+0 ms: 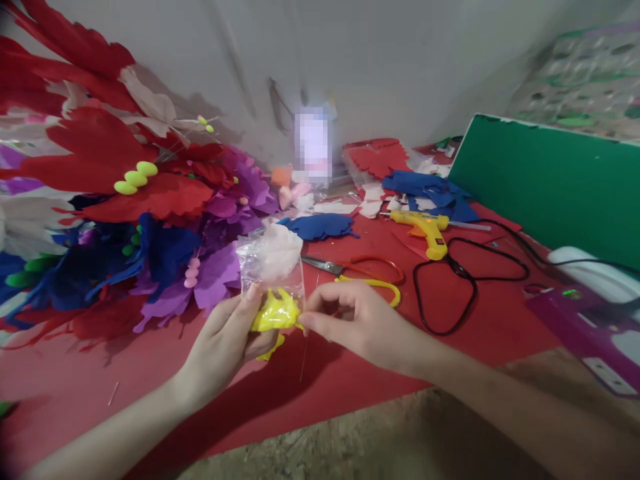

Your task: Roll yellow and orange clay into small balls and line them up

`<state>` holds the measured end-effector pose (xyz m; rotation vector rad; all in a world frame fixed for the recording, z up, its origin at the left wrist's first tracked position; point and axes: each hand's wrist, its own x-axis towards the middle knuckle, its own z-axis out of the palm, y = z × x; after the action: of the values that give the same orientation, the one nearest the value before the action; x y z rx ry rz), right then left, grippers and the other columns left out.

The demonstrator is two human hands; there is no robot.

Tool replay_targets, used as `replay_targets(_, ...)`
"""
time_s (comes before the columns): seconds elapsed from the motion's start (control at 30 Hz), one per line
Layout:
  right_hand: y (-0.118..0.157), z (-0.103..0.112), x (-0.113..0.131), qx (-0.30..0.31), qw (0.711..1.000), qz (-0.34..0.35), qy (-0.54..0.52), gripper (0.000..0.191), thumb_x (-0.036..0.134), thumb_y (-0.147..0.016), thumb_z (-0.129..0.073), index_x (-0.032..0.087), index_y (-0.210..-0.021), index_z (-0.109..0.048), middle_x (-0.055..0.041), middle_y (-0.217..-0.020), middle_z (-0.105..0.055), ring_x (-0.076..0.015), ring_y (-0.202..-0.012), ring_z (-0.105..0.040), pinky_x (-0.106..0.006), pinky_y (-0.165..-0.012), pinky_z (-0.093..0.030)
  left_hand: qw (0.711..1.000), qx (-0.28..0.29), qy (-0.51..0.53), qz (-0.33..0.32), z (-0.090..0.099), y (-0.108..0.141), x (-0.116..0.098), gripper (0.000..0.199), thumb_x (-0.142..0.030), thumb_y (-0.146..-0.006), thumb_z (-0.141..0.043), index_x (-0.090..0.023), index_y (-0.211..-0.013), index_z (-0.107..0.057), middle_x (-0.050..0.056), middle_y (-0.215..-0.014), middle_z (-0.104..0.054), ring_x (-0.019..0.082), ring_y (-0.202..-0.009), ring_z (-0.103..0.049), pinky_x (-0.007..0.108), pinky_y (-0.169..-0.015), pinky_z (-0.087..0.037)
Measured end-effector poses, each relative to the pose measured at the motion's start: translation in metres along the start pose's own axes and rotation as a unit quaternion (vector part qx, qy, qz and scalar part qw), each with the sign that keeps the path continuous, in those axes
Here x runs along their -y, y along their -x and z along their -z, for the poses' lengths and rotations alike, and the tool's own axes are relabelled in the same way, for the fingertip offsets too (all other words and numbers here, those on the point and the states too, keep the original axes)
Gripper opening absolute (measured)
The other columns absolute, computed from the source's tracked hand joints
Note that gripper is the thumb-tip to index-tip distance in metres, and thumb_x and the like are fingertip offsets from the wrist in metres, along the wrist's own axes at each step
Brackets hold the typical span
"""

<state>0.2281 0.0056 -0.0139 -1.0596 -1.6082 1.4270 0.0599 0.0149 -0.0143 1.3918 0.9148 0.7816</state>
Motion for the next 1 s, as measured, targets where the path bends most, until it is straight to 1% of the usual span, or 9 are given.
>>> replay_targets(0.17, -0.002, 0.007, 0.001, 0.064, 0.998, -0.006, -0.027, 0.019, 0.027, -0.074, -0.054, 0.016, -0.06, -0.047, 0.0048, -0.052, -0.041, -0.0042, -0.044, -0.034, -0.018, -0.041, -0.026, 0.999, 0.047, -0.011, -0.011, 0.003, 0.002, -0.004, 0.041, -0.047, -0.085, -0.03, -0.018, -0.058, -0.041, -0.009, -0.038, -0.029, 0.005, -0.035, -0.026, 0.02, -0.039, -0.024)
replay_targets(0.37, 0.001, 0.001, -0.002, 0.032, 0.999, 0.015, -0.022, 0.022, 0.032, -0.081, -0.044, 0.018, -0.063, -0.044, 0.0055, -0.054, -0.036, -0.0055, -0.046, -0.031, -0.019, -0.042, -0.024, 0.997, 0.067, -0.039, -0.016, -0.003, 0.001, -0.003, 0.022, -0.035, -0.084, -0.037, -0.017, -0.075, -0.047, -0.009, -0.042, -0.039, 0.005, -0.036, -0.035, 0.018, -0.044, -0.031)
replay_targets(0.5, 0.001, -0.001, -0.006, 0.004, 0.999, 0.038, 0.039, 0.022, 0.031, -0.079, -0.044, 0.018, -0.061, -0.046, 0.0039, -0.056, -0.037, -0.007, -0.05, -0.034, -0.02, -0.045, -0.027, 0.996, 0.086, 0.02, 0.004, 0.0, -0.006, 0.004, 0.037, -0.044, -0.086, -0.025, -0.017, -0.09, -0.051, -0.005, -0.05, -0.046, 0.009, -0.043, -0.043, 0.021, -0.046, -0.037)
replay_targets(0.57, 0.001, 0.003, -0.007, -0.021, 0.997, 0.03, 0.068, 0.025, 0.031, -0.078, -0.044, 0.018, -0.056, -0.043, 0.0031, -0.055, -0.037, -0.0077, -0.051, -0.035, -0.021, -0.046, -0.028, 0.998, 0.056, 0.033, 0.0, 0.009, -0.01, 0.003, 0.045, -0.047, -0.085, -0.018, -0.017, -0.094, -0.05, -0.002, -0.057, -0.05, 0.012, -0.047, -0.047, 0.024, -0.047, -0.039)
replay_targets(0.63, 0.0, 0.009, -0.008, -0.05, 0.995, 0.027, 0.084, 0.027, 0.031, -0.077, -0.044, 0.018, -0.053, -0.039, 0.0033, -0.053, -0.035, -0.0075, -0.049, -0.033, -0.021, -0.044, -0.026, 0.998, -0.008, -0.05, -0.03, 0.021, -0.011, 0.0, 0.039, -0.045, -0.085, -0.022, -0.017, -0.09, -0.049, -0.001, -0.062, -0.051, 0.012, -0.053, -0.048, 0.025, -0.052, -0.041)
replay_targets(0.7, -0.001, 0.013, -0.009, -0.065, 0.994, 0.026, 0.08, 0.029, 0.031, -0.076, -0.044, 0.019, -0.051, -0.036, 0.0043, -0.05, -0.032, -0.0068, -0.046, -0.03, -0.021, -0.042, -0.023, 0.97, -0.04, -0.229, -0.067, 0.032, -0.009, 0.0, 0.026, -0.037, -0.083, -0.034, -0.017, -0.08, -0.05, -0.001, -0.065, -0.051, 0.012, -0.059, -0.048, 0.025, -0.057, -0.039)
replay_targets(0.8, -0.002, 0.015, -0.011, -0.064, 0.996, 0.02, 0.061, 0.031, 0.032, -0.077, -0.044, 0.019, -0.05, -0.035, 0.0048, -0.047, -0.032, -0.0062, -0.044, -0.029, -0.021, -0.04, -0.022, 0.883, 0.018, -0.46, -0.09, 0.039, 0.001, 0.009, 0.016, -0.025, -0.082, -0.041, -0.016, -0.07, -0.05, 0.001, -0.069, -0.055, 0.013, -0.064, -0.049, 0.025, -0.059, -0.037)
replay_targets(0.9, -0.002, 0.014, -0.014, -0.059, 0.997, 0.015, 0.054, 0.031, 0.032, -0.077, -0.045, 0.018, -0.051, -0.038, 0.0045, -0.048, -0.035, -0.0061, -0.044, -0.031, -0.021, -0.041, -0.023, 0.827, 0.067, -0.55, -0.096, 0.038, 0.011, 0.024, 0.019, -0.022, -0.085, -0.038, -0.016, -0.071, -0.05, 0.002, -0.07, -0.057, 0.015, -0.064, -0.051, 0.028, -0.062, -0.038)
replay_targets(1.0, -0.002, 0.015, -0.016, -0.058, 0.997, 0.014, 0.047, 0.029, 0.032, -0.077, -0.046, 0.018, -0.052, -0.04, 0.0047, -0.048, -0.036, -0.0059, -0.044, -0.032, -0.021, -0.041, -0.024, 0.794, 0.086, -0.595, -0.09, 0.037, 0.014, 0.031, 0.022, -0.023, -0.087, -0.036, -0.016, -0.073, -0.051, 0.003, -0.073, -0.058, 0.017, -0.064, -0.052, 0.033, -0.067, -0.039)
